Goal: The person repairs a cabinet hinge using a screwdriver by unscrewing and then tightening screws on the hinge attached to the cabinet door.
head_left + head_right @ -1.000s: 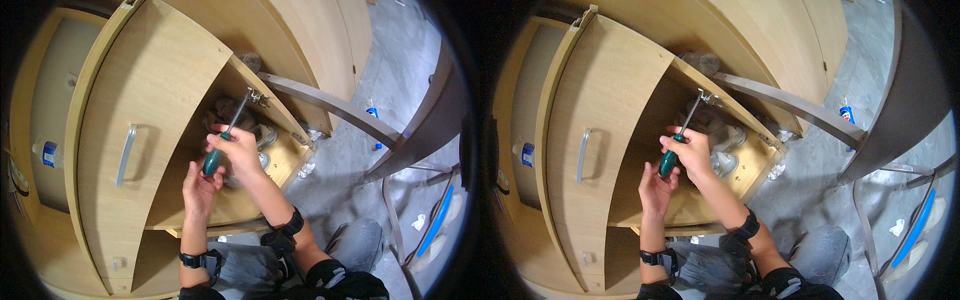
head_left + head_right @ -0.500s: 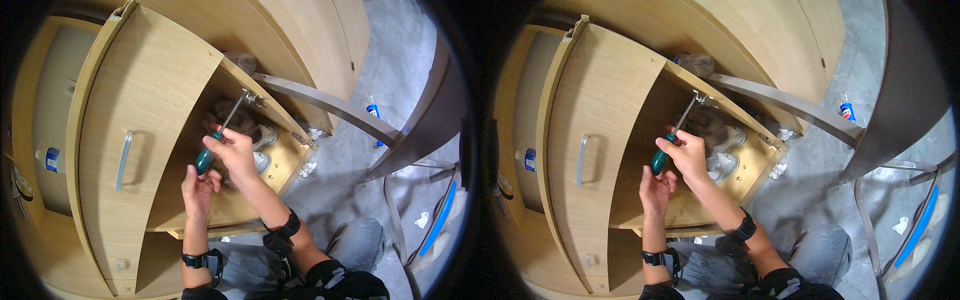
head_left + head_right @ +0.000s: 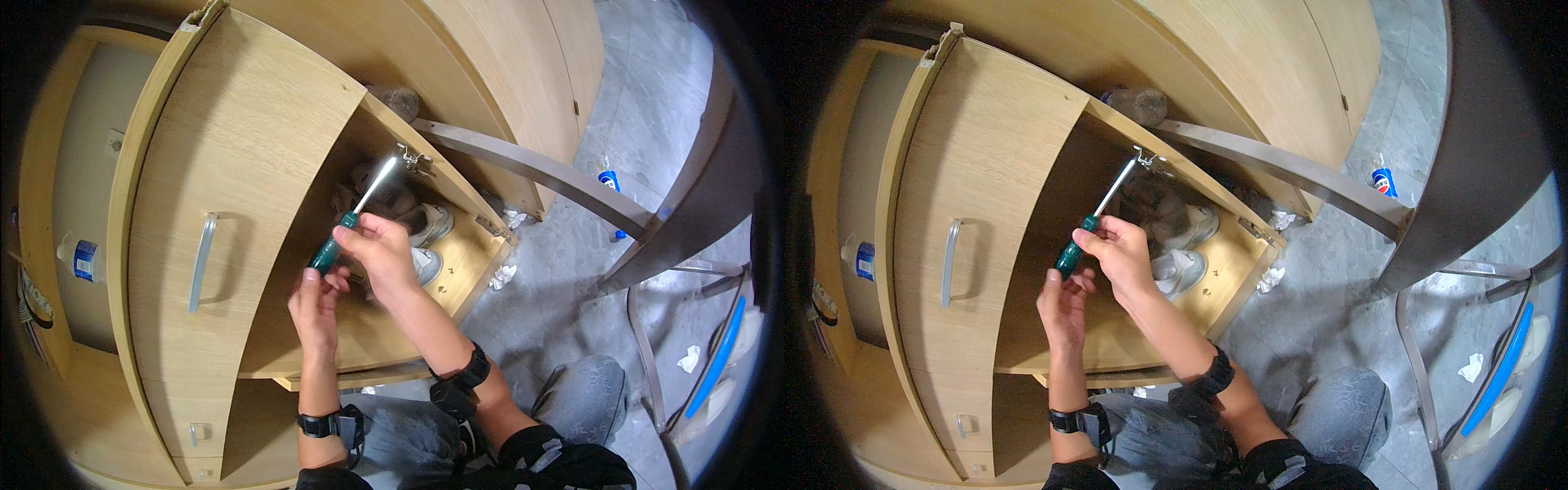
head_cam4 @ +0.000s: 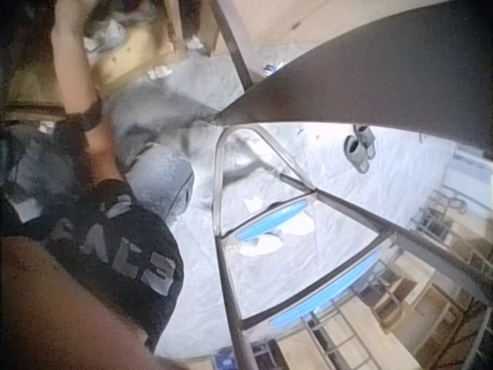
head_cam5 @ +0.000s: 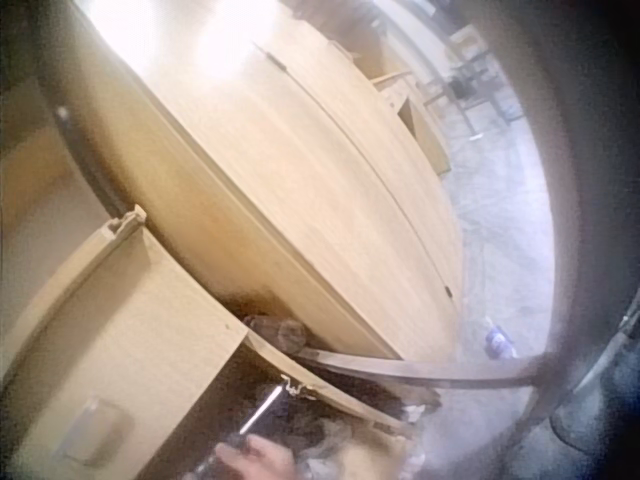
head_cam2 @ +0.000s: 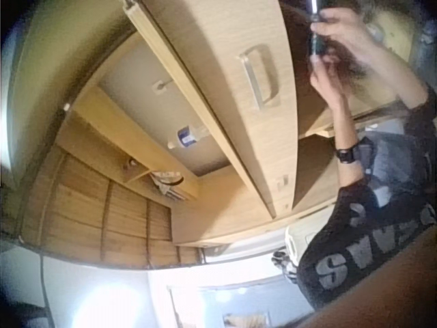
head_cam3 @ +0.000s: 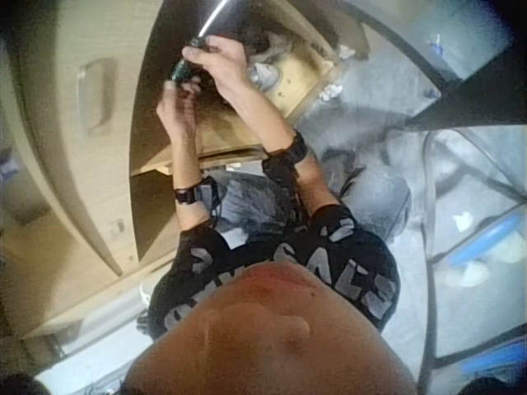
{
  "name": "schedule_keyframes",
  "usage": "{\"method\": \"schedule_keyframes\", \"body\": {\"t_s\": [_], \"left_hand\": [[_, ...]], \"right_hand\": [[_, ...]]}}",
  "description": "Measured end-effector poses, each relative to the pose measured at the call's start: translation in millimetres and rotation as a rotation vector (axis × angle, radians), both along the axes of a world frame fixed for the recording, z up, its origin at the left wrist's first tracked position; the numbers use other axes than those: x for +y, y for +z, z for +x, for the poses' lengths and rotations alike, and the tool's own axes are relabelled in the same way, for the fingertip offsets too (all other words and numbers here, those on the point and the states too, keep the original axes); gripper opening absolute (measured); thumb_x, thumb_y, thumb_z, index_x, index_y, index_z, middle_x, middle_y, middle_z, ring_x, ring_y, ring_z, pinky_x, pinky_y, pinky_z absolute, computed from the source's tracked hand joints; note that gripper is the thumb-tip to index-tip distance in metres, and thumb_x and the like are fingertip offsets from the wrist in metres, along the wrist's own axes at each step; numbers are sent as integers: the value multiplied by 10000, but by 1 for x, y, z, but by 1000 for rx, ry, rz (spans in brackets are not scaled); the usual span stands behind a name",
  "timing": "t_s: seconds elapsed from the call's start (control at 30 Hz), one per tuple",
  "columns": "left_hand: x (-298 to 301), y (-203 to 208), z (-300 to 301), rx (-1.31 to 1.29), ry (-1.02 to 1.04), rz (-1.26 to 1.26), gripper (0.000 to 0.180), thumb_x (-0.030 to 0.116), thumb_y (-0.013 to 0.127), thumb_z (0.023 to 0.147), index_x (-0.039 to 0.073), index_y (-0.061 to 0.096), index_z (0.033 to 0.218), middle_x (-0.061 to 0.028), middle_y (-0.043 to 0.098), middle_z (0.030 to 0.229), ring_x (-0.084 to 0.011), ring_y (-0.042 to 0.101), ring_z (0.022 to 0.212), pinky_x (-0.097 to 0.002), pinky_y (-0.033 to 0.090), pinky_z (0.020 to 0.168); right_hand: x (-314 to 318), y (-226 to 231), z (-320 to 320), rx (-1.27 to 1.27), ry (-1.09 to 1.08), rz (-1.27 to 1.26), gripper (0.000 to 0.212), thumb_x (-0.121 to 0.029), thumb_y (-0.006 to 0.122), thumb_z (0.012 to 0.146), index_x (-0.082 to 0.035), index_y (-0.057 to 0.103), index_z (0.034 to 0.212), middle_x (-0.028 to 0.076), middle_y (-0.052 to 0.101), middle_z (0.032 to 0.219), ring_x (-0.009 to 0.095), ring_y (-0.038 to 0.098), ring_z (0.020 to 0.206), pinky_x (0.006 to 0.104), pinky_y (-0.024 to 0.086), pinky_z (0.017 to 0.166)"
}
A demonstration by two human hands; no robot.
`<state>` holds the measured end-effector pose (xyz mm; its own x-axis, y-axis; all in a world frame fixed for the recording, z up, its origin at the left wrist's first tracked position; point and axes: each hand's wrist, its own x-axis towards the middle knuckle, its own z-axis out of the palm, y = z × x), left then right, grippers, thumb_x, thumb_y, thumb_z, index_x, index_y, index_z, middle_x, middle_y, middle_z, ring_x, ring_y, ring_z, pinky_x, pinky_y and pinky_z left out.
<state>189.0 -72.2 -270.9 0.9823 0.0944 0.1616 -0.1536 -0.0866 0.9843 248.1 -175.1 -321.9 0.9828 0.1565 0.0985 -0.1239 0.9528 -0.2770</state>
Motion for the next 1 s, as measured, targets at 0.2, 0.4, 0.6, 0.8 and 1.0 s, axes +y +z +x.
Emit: {"method": "schedule_keyframes", "body": {"t_s": [0.2,0.4,0.6,0.8,1.0], "left_hand": [[7,-3,1,-13,71,95,303,170,570,890,-56,530,1088,-134,605,953,-160,561,806,-269,456,726],[-5,-1,-2,-273,73,588,435,20,549,859,-91,421,1260,-173,554,1140,-190,538,1028,-289,399,922],[-1,0,1,27,37,310,408,85,561,875,-75,461,1237,-114,602,958,-149,576,806,-245,465,727],[-12,8,1,-340,118,769,420,13,614,761,-47,539,1169,-185,583,1125,-256,567,1028,-321,425,909],[-64,52,5,-505,18,1148,362,84,621,696,3,579,1046,-178,610,968,-323,577,901,-362,443,814]], "right_hand": [[-7,12,-5,-11,-5,363,185,-40,646,807,7,561,964,47,592,874,100,549,805,231,447,716],[-1,6,-6,-35,-77,89,378,3,632,803,41,487,1150,73,595,905,138,570,833,243,460,732],[-6,7,-10,-43,7,308,387,0,595,819,36,446,1175,121,612,969,174,585,897,274,472,791],[14,-3,-10,44,-19,130,299,-55,632,823,18,526,1093,47,606,894,98,568,805,224,455,725],[14,-4,-12,42,-71,268,284,-15,565,841,13,508,1118,25,595,886,87,553,744,210,457,656]]}}
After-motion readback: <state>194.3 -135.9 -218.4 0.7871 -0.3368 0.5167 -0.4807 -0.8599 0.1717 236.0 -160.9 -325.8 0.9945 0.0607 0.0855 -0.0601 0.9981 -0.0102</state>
